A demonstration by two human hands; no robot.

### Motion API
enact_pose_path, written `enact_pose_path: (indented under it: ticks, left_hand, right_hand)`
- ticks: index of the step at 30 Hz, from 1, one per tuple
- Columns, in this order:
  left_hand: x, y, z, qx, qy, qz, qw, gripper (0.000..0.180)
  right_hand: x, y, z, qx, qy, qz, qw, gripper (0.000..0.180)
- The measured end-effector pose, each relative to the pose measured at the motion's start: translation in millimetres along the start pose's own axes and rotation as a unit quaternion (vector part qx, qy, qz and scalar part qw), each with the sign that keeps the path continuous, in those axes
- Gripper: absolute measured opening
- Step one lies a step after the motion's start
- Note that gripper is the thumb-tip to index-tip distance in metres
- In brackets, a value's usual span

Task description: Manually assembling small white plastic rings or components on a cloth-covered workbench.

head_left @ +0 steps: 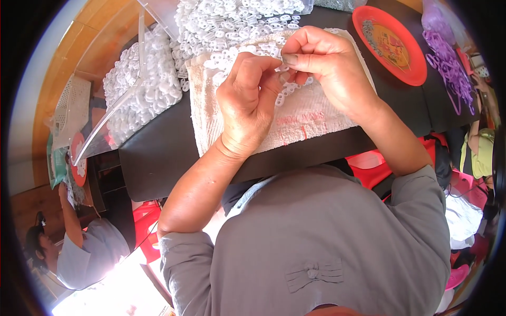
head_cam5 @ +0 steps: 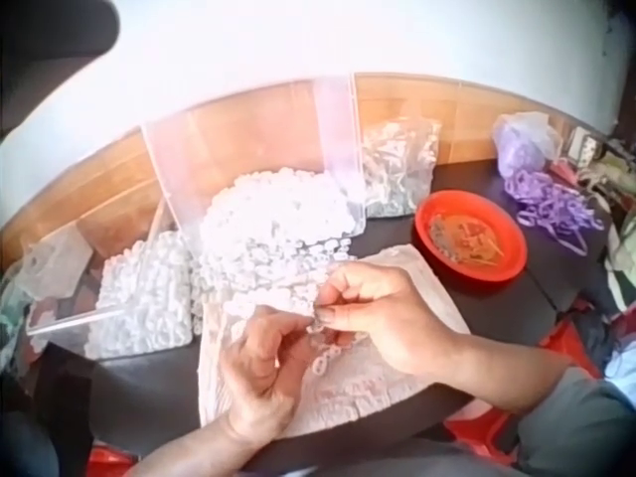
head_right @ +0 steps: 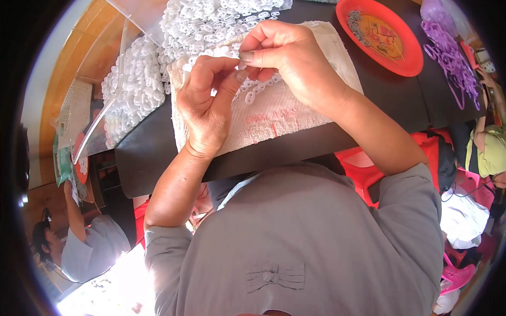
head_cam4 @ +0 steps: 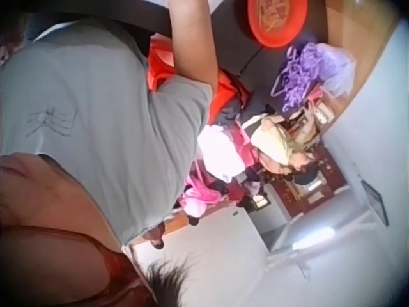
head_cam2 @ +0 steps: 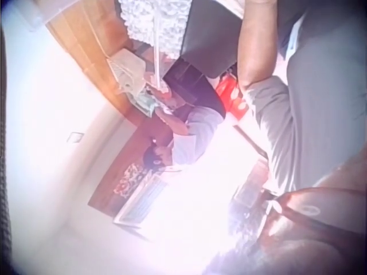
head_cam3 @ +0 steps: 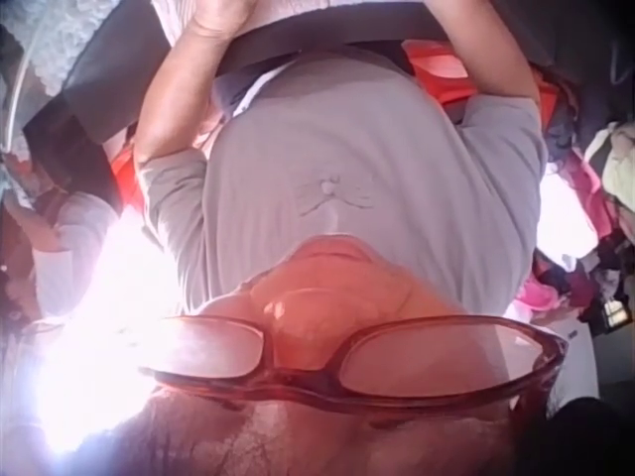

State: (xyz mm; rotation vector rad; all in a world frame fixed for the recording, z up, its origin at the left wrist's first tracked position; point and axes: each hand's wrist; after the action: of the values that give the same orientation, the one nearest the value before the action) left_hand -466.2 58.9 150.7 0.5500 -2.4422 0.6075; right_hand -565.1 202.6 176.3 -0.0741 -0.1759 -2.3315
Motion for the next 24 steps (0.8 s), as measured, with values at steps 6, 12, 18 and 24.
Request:
enact_pose_path:
  ticks: [6, 12, 18, 24]
  left_hand:
    - [5.5, -1.8, -10.1, -0.161, -0.222, -0.024, 0.961, 0.008]
    - [10.3, -7.1, -7.7, -0.331, -0.345, -0.036, 0.878, 0.008]
    - [10.8, -7.5, -9.4, -0.337, -0.348, -0.020, 0.875, 0.009]
    - [10.2, -8.6, -9.2, -0.331, -0.343, -0.015, 0.879, 0.009]
  right_hand:
    - [0.1, 2.0, -4.5, -0.024, -0.030, -0.002, 0.999, 0.006]
    - [1.5, 0.5, -8.7, -0.100, -0.071, 0.012, 0.992, 0.005]
    - [2.9, -1.4, -12.8, -0.208, -0.134, 0.004, 0.969, 0.003]
    - [2.0, 0.3, -10.5, -0.238, -0.168, 0.000, 0.956, 0.004]
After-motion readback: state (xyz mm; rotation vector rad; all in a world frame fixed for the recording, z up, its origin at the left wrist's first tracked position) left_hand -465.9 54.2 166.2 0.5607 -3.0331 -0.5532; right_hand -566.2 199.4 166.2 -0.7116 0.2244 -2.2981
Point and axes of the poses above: each hand's wrist, its own x-axis towards the middle knuckle, its own y-axis out of the palm, z = x × y
